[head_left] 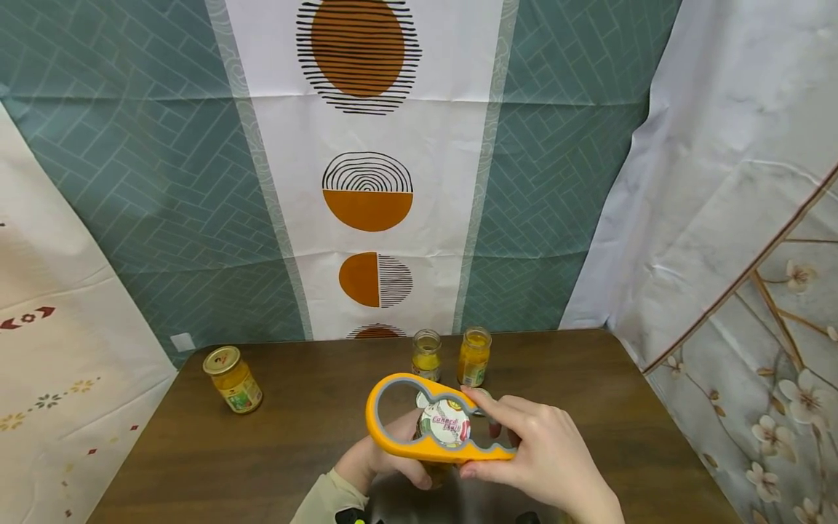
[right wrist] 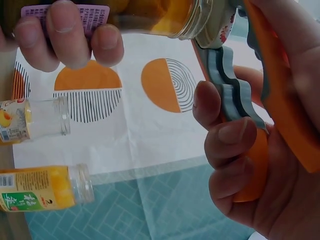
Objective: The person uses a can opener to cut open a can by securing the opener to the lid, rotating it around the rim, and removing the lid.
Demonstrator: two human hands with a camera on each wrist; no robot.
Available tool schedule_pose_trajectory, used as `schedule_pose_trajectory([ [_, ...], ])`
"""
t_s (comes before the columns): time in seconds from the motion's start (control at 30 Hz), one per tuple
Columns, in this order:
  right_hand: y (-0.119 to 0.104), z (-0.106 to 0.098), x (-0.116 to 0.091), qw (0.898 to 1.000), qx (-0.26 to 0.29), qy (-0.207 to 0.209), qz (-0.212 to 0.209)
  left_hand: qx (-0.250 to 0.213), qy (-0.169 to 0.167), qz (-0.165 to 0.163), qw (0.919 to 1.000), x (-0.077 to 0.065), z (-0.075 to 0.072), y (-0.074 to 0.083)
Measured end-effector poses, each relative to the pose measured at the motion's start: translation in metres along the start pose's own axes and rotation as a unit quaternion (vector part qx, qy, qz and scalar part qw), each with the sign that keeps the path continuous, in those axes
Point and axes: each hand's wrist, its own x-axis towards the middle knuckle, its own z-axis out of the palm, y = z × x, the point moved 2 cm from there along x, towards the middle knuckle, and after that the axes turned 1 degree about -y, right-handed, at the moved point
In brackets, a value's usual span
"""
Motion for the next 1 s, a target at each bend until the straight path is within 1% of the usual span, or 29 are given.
schedule_pose_trajectory([
  [0.1,0.000,-0.001,0.001,1.000,-0.006,0.014,0.002,-0.018,0.001,0.013,0.9998,0.002,-0.001,0.002],
  [0.23,0.001,-0.003,0.002,0.999,-0.013,0.035,0.011,-0.035,0.009,0.017,0.9992,0.003,-0.004,0.005],
  [0.43,0.002,-0.005,0.003,0.998,-0.018,0.049,0.040,-0.049,0.037,0.011,0.9981,0.001,-0.005,0.010],
  [0.6,0.005,-0.006,0.003,0.995,-0.015,0.070,0.072,-0.051,0.053,0.001,0.9973,0.001,-0.006,0.009],
  [0.7,0.007,-0.007,0.002,0.992,-0.004,0.083,0.093,-0.041,0.064,0.005,0.9971,0.002,-0.009,0.006],
  [0.8,0.007,-0.009,0.002,0.989,0.002,0.100,0.110,-0.023,0.068,0.021,0.9972,0.003,-0.013,0.004],
  [0.9,0.008,-0.010,0.002,0.986,0.011,0.115,0.118,0.005,0.071,0.040,0.9966,0.003,-0.018,0.004],
  [1.0,0.008,-0.013,0.002,0.985,0.021,0.125,0.121,0.027,0.083,0.047,0.9951,0.003,-0.022,0.004],
])
